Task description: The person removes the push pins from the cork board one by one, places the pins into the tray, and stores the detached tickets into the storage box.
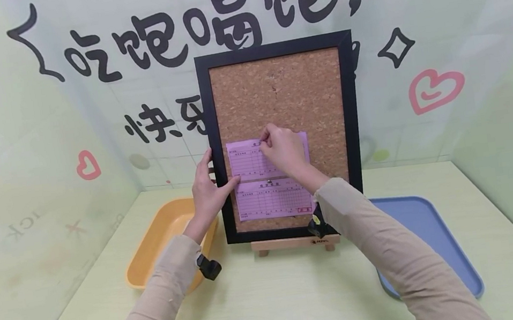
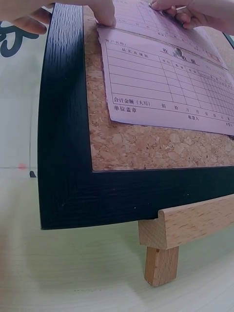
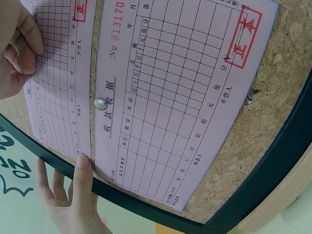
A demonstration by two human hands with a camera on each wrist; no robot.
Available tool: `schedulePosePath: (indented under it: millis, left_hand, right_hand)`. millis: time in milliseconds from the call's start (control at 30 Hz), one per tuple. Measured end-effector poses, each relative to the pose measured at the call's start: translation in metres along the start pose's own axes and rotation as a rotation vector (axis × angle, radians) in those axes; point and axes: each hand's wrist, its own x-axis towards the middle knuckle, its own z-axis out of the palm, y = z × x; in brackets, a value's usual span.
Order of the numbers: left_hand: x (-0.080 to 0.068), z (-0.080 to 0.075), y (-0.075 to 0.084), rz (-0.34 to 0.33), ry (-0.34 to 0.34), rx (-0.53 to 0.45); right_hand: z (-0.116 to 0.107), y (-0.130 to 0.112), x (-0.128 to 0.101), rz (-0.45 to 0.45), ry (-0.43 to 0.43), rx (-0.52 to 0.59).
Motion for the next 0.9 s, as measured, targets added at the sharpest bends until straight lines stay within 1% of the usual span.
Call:
schedulePosePath:
  millis: [200,367,733,900]
  left_hand:
    - [-0.0002,-0.0010,0.0001,-0.002,-0.005,-0.003]
    - [0.0000,-0.0013,-0.0006,0.014,-0.002,-0.003]
    - [0.0002,-0.0010,-0.0005,0.017,0.003,-0.004]
    - [-0.0004,-0.0006,-0.0011,0.010,0.000,-0.005]
  right_hand:
    - [-0.0015,-0.0006,-0.0012,0.007,-0.013,0.011]
    - [-0.0022,-0.0002,-0.0001,0.009,-0.027,0.018]
    - [-0.0048,-0.0016,0.0007,-0.008,-0.073,-0.008]
    - [-0.0050,-0.0005,0.0001,-0.022,-0.071,0.032]
